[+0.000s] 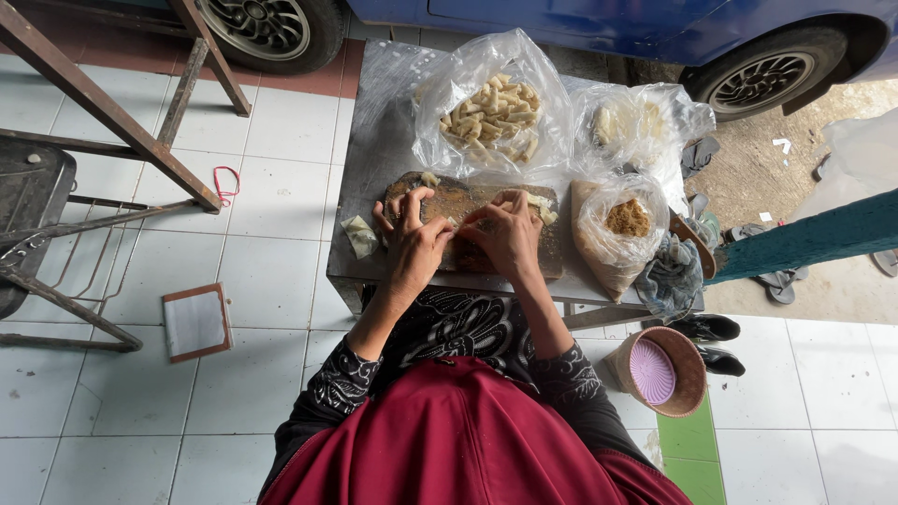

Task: The person sits at a low metal table and shapes small dough pieces by hand on a wooden board, folding and pinching dough wrappers and placing finished pieces into a plastic bag. At the end the person holds up a round flat dough and picks up a knife.

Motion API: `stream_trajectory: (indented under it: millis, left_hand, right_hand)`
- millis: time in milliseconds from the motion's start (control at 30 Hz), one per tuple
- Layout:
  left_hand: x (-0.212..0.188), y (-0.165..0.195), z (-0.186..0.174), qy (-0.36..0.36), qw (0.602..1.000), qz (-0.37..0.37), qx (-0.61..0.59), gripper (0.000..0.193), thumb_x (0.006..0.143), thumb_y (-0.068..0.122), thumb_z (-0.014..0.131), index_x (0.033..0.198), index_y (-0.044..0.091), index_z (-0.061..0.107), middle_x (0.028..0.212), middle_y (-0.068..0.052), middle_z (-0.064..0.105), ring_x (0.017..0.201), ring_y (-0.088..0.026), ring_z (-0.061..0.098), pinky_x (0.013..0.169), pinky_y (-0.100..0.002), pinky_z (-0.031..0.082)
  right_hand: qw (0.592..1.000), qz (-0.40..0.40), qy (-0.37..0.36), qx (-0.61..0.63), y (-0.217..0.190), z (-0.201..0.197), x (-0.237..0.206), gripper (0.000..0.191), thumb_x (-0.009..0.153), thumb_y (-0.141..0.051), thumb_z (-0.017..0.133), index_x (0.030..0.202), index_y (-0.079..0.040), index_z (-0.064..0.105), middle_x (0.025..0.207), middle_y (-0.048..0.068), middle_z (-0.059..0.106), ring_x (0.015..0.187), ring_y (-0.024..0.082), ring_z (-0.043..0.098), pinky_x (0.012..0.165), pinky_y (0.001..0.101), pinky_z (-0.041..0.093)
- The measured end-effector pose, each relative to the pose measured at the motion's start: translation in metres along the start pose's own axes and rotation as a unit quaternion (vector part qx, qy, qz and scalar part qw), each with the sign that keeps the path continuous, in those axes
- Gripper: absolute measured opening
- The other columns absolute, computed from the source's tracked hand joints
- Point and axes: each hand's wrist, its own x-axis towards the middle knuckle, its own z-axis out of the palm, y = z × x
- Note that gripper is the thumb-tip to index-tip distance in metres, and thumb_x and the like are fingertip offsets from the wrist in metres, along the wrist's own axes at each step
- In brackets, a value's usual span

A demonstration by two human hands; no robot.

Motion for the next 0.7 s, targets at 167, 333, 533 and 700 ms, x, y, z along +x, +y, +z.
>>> stream_trajectory:
  millis: [167, 333, 533, 700]
  left_hand:
    - [0.001, -0.001, 0.0, 0.002, 1.0, 0.004, 0.007, 0.012, 0.078, 0.017, 0.085, 0.086, 0.015, 0.077, 0.136, -0.005, 0.049, 0.13, -0.03, 0.043, 0.113, -0.071, 0.015]
    - [0.001, -0.002, -0.002, 0.001, 1.0, 0.007, -0.004, 0.013, 0.077, 0.018, 0.086, 0.086, 0.015, 0.077, 0.135, -0.005, 0.05, 0.129, -0.03, 0.043, 0.112, -0.069, 0.016]
    - [0.004, -0.005, -0.001, -0.007, 1.0, 0.016, 0.005, 0.011, 0.082, 0.016, 0.084, 0.089, 0.009, 0.077, 0.133, -0.006, 0.052, 0.129, -0.028, 0.044, 0.112, -0.064, 0.017]
    - [0.01, -0.008, 0.002, -0.025, 1.0, 0.011, 0.01, 0.011, 0.081, 0.016, 0.083, 0.087, 0.009, 0.077, 0.13, -0.005, 0.052, 0.128, -0.028, 0.044, 0.112, -0.061, 0.019]
  right_hand:
    - [1.0, -0.019, 0.02, 0.001, -0.006, 0.0, -0.012, 0.029, 0.077, -0.034, 0.086, 0.104, -0.024, 0.081, 0.104, -0.004, 0.063, 0.099, 0.015, 0.062, 0.099, 0.0456, 0.034]
    - [0.989, -0.12, 0.042, -0.075, -0.01, -0.003, -0.014, 0.016, 0.082, -0.034, 0.083, 0.097, -0.03, 0.08, 0.102, -0.009, 0.066, 0.104, 0.015, 0.062, 0.1, 0.0472, 0.033]
    - [0.991, -0.104, -0.055, -0.06, -0.003, -0.002, 0.01, 0.022, 0.082, -0.036, 0.083, 0.101, -0.026, 0.077, 0.106, 0.003, 0.056, 0.108, 0.022, 0.053, 0.093, 0.049, 0.035]
    - [0.997, -0.041, -0.059, 0.0, -0.001, 0.004, 0.008, 0.028, 0.076, -0.038, 0.084, 0.1, -0.027, 0.077, 0.109, 0.005, 0.054, 0.112, 0.023, 0.05, 0.086, 0.0468, 0.037]
